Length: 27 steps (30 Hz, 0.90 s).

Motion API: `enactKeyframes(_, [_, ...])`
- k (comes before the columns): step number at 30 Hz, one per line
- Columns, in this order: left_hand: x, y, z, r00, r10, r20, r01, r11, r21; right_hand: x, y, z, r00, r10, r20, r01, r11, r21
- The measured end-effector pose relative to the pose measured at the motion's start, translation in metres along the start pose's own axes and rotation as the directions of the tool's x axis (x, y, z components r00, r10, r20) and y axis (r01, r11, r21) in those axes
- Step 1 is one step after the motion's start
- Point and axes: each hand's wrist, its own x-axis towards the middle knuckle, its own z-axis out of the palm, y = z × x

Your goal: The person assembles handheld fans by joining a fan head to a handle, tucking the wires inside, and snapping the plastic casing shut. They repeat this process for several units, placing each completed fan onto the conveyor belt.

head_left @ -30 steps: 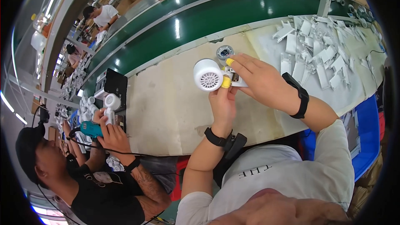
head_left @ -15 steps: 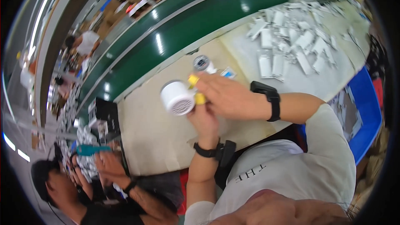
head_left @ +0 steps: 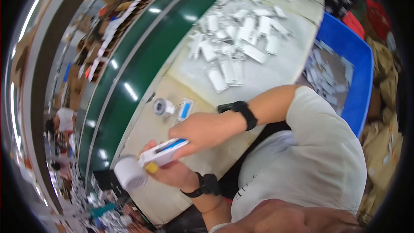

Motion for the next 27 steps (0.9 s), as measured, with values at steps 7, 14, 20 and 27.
enactKeyframes(7, [-0.008, 0.019, 0.004, 0.996, 0.083, -0.032, -0.083, 0.997, -0.005, -0.004, -0.009, 0.006, 0.995, -0.089, -0.047, 0.093, 0.992, 0.082])
enactKeyframes(14, [0.013, -0.013, -0.001, 0.985, -0.172, 0.028, 0.171, 0.984, 0.041, -0.009, 0.02, 0.009, 0.996, 0.051, -0.074, -0.046, 0.996, 0.076])
enactKeyframes(20, [0.004, -0.019, -0.022, 0.946, 0.097, 0.308, -0.195, 0.932, 0.307, -0.009, 0.015, 0.01, 1.0, 0.025, 0.006, -0.025, 1.0, -0.006])
enactKeyframes(27, [0.029, -0.032, -0.041, 0.939, -0.334, 0.084, 0.344, 0.918, -0.199, -0.008, 0.026, 0.004, 0.947, 0.168, 0.275, -0.182, 0.983, 0.025])
